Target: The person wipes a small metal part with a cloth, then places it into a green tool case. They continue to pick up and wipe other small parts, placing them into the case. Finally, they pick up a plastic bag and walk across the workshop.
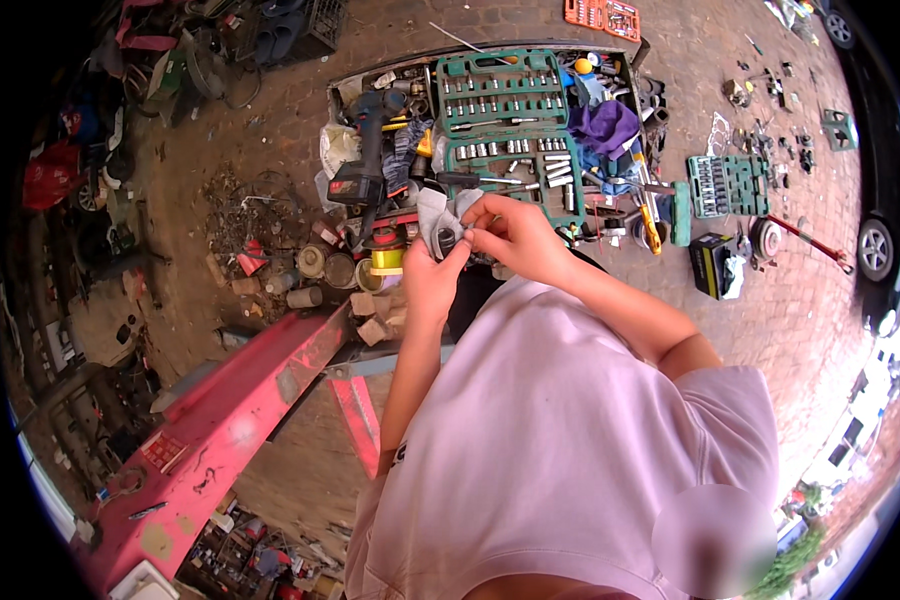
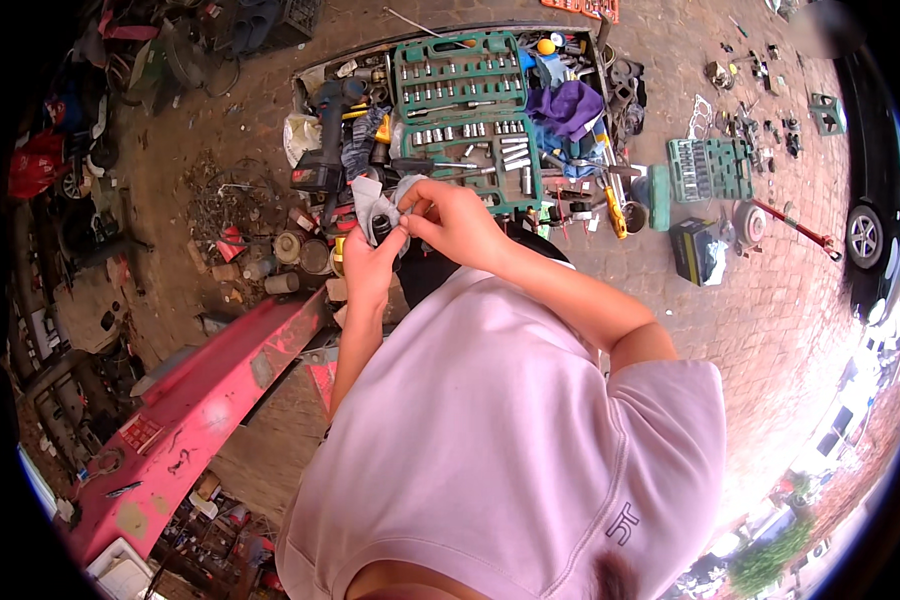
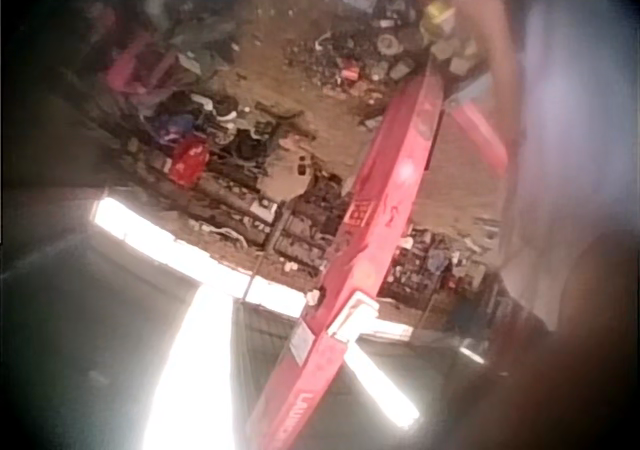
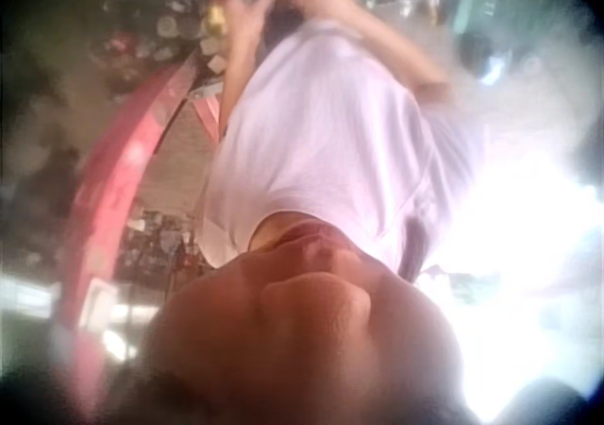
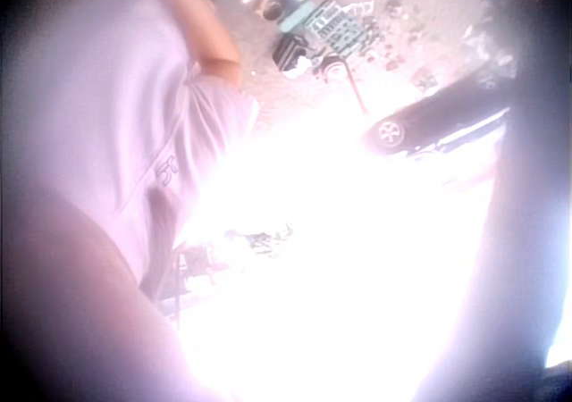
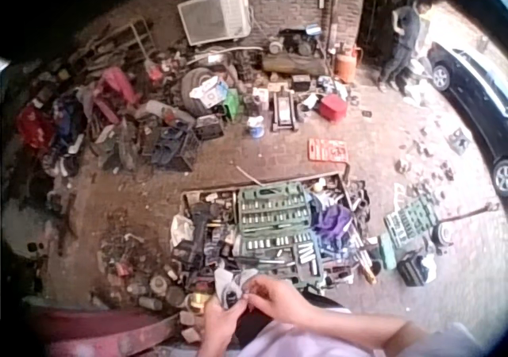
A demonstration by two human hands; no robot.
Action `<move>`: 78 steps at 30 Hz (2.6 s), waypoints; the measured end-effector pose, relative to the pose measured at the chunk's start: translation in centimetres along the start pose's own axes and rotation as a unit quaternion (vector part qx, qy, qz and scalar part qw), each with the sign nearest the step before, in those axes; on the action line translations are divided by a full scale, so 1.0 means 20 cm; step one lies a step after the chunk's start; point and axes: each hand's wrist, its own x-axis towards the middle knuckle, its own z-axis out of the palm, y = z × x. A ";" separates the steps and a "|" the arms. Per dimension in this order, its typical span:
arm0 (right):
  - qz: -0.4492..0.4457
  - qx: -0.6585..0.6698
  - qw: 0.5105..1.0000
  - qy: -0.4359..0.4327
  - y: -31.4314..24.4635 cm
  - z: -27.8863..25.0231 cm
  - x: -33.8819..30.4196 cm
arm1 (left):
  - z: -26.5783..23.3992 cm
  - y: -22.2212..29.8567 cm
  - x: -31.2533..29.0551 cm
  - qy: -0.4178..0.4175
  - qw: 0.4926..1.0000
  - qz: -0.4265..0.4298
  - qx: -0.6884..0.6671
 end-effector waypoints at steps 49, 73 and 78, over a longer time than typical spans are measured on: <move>0.036 -0.308 0.876 0.369 1.13 -0.86 0.93 | -0.21 -0.19 0.05 0.141 0.989 -0.049 0.007; -0.201 -0.529 0.822 0.067 0.81 -0.44 0.47 | -0.13 -0.11 0.08 0.086 0.995 -0.057 -0.011; -0.211 -0.550 0.807 0.046 0.85 -0.45 0.52 | -0.13 -0.12 0.06 0.096 0.994 -0.053 0.000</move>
